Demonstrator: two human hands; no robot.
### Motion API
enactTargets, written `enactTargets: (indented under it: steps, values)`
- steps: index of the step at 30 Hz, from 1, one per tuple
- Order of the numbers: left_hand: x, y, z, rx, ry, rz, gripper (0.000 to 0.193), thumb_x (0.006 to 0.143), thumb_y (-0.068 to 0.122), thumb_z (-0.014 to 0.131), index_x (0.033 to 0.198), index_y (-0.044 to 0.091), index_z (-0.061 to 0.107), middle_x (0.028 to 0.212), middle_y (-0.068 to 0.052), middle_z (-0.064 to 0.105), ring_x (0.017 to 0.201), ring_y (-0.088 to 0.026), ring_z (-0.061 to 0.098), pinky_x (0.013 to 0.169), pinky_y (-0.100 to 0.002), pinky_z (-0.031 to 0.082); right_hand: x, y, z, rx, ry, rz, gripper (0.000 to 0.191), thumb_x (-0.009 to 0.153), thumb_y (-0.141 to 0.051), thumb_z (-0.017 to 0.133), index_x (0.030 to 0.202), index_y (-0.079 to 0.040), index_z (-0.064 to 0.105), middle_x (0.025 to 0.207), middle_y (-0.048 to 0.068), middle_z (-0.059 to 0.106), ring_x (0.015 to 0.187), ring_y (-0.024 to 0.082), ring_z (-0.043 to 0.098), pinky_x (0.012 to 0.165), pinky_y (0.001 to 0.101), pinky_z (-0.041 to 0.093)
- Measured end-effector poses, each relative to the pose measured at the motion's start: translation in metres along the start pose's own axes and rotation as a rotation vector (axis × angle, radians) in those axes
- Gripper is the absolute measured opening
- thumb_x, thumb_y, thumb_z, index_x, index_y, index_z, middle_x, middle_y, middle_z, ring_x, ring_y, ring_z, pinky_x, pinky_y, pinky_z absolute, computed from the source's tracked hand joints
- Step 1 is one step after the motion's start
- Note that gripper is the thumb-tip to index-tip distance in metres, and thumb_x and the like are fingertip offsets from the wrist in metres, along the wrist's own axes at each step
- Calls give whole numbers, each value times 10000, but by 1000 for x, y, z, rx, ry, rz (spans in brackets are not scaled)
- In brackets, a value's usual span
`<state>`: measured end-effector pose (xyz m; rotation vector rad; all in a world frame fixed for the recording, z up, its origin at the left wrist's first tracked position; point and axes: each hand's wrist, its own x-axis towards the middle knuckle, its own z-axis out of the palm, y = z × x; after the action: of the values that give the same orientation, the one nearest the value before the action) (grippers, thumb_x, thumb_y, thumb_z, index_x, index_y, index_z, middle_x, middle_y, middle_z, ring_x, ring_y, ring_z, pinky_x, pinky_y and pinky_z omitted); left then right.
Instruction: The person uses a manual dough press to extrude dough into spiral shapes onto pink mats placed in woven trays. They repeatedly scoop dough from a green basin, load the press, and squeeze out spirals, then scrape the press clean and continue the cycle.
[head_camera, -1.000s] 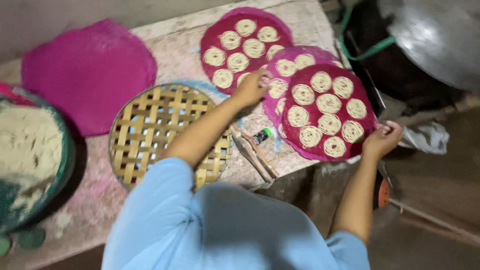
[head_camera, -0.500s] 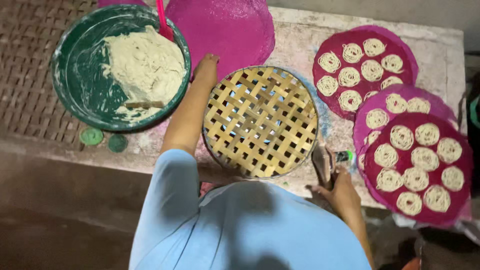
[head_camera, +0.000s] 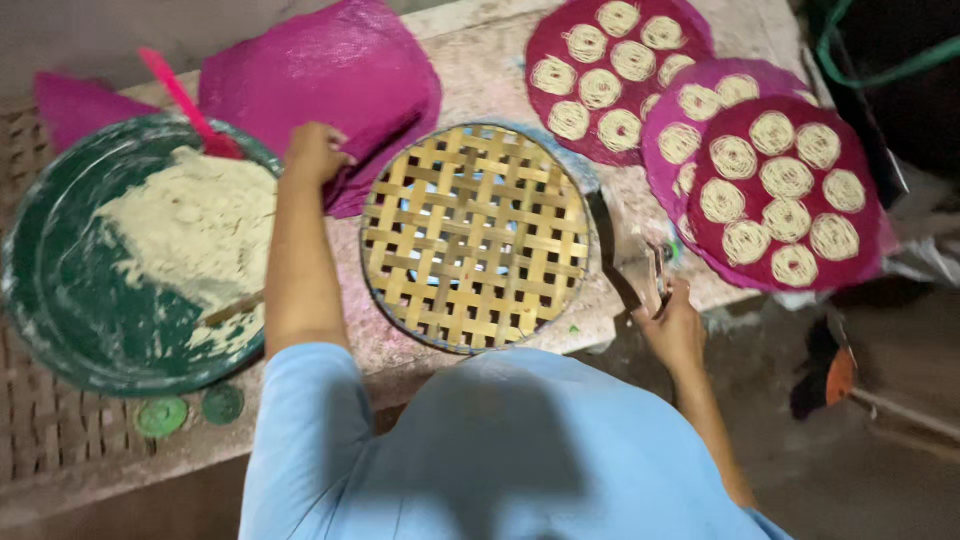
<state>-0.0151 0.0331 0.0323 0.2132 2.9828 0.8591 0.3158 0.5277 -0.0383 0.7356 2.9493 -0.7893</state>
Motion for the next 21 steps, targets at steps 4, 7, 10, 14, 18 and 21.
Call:
enactTargets:
  steps: [4,7,10,14,18,21]
  values:
    - [-2,6,-7,201,296,76,570,647,481,1034,864,31,759,824,-212,721,735,-399,661,636,-493,501,-10,14,-3,133,80,114,675,786,-224,818,1342,-86,460,969,219,711,841,421,703,751,509,533]
    - [-5,18,-13,-115,381,111,505,844,406,984,819,22,656,765,-144,644,676,-283,558,652,-432,463,-19,24,-5,205,185,43,631,812,-202,810,1326,-74,467,1008,228,703,877,411,700,772,491,536]
    - [-13,52,-17,-224,439,306,330,906,165,945,885,15,652,927,-146,634,789,-226,585,707,-390,492,-29,30,-8,313,265,-15,589,823,-171,783,1319,-70,482,1065,215,709,940,377,712,806,469,545]
    - [-68,119,2,-438,260,484,189,956,-14,829,935,12,643,1263,-100,668,975,-150,698,827,-271,616,-41,36,-12,396,298,-15,595,816,-126,775,1330,-55,484,1085,186,679,952,315,678,839,427,533]
    - [-142,160,51,-233,151,667,166,829,79,764,932,44,639,1297,-75,683,1033,-279,712,838,-376,585,-47,40,-4,437,352,-162,569,855,-55,765,1355,-35,494,1139,154,618,1025,244,589,928,380,504]
    - [-181,164,92,-127,-45,597,304,792,40,716,1090,99,692,1301,-57,668,946,-267,718,727,-401,580,-52,41,4,478,333,-152,569,864,-65,759,1366,-31,493,1131,117,600,1034,199,566,930,340,490]
